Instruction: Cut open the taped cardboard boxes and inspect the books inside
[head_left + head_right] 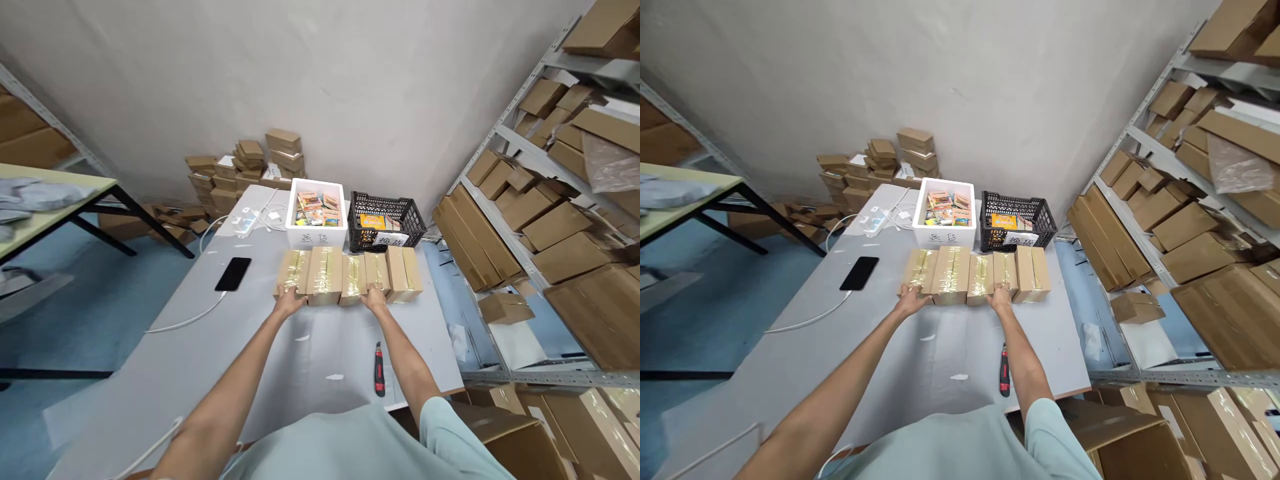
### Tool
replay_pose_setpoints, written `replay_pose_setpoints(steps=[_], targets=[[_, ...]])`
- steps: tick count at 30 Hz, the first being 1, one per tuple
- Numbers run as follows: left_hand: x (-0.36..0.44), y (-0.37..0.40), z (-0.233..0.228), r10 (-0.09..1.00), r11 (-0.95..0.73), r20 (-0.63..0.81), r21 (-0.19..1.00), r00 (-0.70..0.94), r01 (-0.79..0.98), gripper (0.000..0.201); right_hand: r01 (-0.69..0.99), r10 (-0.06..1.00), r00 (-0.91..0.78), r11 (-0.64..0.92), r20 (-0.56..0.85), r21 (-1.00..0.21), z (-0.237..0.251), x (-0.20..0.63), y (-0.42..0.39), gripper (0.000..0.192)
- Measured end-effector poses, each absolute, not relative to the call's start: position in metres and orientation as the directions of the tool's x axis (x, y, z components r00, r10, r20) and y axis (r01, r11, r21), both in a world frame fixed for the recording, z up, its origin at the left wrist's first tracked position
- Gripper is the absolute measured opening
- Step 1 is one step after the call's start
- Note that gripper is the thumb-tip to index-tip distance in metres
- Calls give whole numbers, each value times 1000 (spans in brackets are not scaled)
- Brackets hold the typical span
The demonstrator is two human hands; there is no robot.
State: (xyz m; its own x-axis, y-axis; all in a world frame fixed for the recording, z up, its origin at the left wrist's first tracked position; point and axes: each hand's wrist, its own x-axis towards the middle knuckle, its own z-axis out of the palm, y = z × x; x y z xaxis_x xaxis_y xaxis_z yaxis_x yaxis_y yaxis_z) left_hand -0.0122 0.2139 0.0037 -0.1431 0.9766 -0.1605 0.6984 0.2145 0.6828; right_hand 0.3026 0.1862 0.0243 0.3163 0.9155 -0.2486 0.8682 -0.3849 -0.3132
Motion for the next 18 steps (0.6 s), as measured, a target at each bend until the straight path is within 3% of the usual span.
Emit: replay_pose_setpoints(steps=[3, 6, 8, 10, 14, 18], targets=[[4, 195, -3, 968, 248, -191, 676, -160, 694, 69, 893, 946, 287, -322, -153, -316, 36, 339, 187, 50], [35, 171, -12, 975, 223, -165, 683, -150, 696, 76, 870, 908, 415, -414, -57, -267, 43, 384, 187, 84], [63, 160, -14, 983, 183, -124, 690, -135, 700, 78, 797, 834, 541, -550, -112, -249, 44, 412, 190, 117], [92, 157, -13, 988, 152, -85, 695, -129, 703, 79, 714, 762, 601, -648, -242, -267, 43, 432, 194, 137], [145, 160, -5, 998, 54, -20, 715, -56, 698, 76, 657, 735, 570, -676, -367, -334, 41, 447, 200, 154], [184, 155, 1, 991, -101, 20, 744, 129, 660, 66, 667, 761, 586, -648, -277, -367, 45, 445, 197, 152]])
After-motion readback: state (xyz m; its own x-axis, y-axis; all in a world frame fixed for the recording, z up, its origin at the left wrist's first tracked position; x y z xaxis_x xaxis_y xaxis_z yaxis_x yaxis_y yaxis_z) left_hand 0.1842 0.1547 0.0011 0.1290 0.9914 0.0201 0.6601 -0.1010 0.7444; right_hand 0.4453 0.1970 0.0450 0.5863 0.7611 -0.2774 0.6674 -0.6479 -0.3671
